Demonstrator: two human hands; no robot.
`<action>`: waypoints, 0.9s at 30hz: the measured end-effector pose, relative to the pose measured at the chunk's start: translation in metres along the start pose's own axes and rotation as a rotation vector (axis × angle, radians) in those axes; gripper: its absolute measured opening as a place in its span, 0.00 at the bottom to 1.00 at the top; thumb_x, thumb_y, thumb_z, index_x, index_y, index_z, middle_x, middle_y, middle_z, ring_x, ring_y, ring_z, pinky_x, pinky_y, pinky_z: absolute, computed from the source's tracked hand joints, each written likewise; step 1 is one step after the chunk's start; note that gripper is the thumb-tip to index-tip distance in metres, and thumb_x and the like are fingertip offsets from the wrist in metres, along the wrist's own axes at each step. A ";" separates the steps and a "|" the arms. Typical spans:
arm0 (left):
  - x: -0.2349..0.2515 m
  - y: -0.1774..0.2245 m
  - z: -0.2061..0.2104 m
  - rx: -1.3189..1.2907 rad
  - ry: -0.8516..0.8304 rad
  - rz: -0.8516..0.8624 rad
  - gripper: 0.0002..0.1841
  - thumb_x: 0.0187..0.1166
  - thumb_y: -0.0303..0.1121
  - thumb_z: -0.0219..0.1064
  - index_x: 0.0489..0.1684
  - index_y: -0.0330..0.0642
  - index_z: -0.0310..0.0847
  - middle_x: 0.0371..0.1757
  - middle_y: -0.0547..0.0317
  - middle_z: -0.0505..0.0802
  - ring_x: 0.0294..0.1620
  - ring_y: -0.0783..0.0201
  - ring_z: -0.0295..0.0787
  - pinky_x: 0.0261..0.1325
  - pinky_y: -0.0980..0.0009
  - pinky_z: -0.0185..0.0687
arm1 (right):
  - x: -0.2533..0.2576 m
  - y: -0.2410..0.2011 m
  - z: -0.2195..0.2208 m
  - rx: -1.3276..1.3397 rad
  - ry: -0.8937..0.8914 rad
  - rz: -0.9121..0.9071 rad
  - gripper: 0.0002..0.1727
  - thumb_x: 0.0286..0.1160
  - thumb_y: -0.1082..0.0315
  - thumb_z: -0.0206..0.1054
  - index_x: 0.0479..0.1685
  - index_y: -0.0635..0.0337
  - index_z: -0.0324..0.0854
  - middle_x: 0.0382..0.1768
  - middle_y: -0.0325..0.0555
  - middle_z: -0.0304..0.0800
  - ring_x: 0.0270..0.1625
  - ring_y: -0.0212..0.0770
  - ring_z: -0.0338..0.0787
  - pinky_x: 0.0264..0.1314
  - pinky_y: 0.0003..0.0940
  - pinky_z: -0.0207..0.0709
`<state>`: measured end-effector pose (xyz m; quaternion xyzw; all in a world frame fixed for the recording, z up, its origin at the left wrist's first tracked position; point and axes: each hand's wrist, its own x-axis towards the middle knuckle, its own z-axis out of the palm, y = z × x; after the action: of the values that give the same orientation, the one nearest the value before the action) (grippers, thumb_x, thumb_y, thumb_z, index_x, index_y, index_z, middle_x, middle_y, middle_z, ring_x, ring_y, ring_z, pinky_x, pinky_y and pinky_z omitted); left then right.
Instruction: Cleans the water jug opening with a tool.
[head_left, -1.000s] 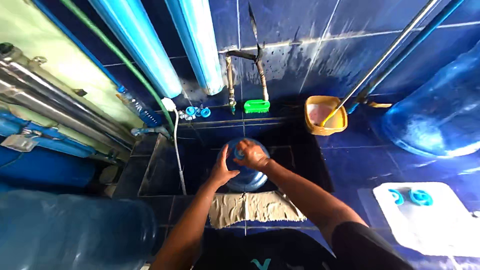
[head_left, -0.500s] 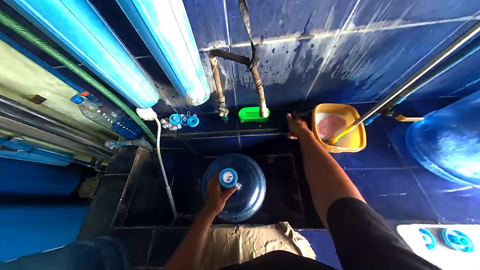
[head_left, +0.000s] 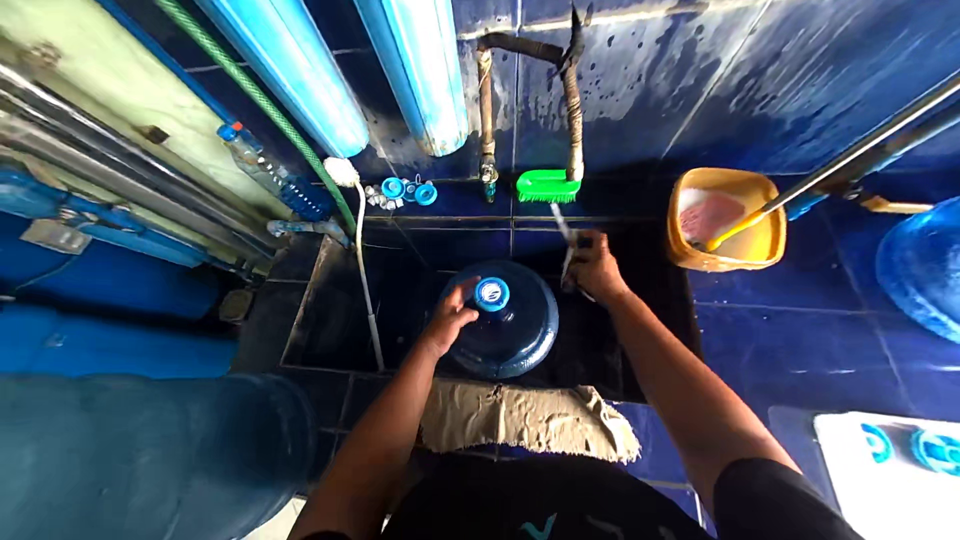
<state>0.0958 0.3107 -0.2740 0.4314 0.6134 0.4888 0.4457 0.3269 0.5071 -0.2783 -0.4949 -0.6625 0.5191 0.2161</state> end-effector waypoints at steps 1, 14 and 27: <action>0.004 0.002 -0.004 -0.036 -0.010 -0.006 0.32 0.77 0.24 0.55 0.86 0.33 0.62 0.83 0.42 0.76 0.82 0.54 0.72 0.83 0.56 0.68 | -0.019 -0.008 0.010 -0.017 -0.102 0.008 0.39 0.71 0.85 0.65 0.86 0.60 0.59 0.57 0.63 0.89 0.40 0.53 0.92 0.44 0.53 0.87; 0.018 0.039 0.014 -0.034 -0.015 -0.031 0.28 0.94 0.47 0.47 0.82 0.35 0.68 0.76 0.42 0.83 0.77 0.52 0.78 0.80 0.53 0.70 | -0.107 -0.080 0.053 -0.469 -0.044 0.006 0.21 0.95 0.61 0.52 0.69 0.68 0.77 0.55 0.74 0.88 0.59 0.73 0.89 0.62 0.71 0.78; -0.051 0.011 -0.023 0.342 0.084 0.115 0.19 0.84 0.29 0.65 0.69 0.27 0.78 0.68 0.33 0.86 0.62 0.47 0.88 0.68 0.54 0.83 | -0.152 -0.098 0.059 -0.574 -0.044 -0.227 0.30 0.91 0.73 0.53 0.91 0.51 0.57 0.58 0.72 0.88 0.54 0.74 0.90 0.57 0.73 0.80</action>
<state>0.0858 0.2582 -0.2543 0.5144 0.6800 0.4199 0.3110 0.3003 0.3485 -0.1769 -0.4472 -0.8376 0.2938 0.1100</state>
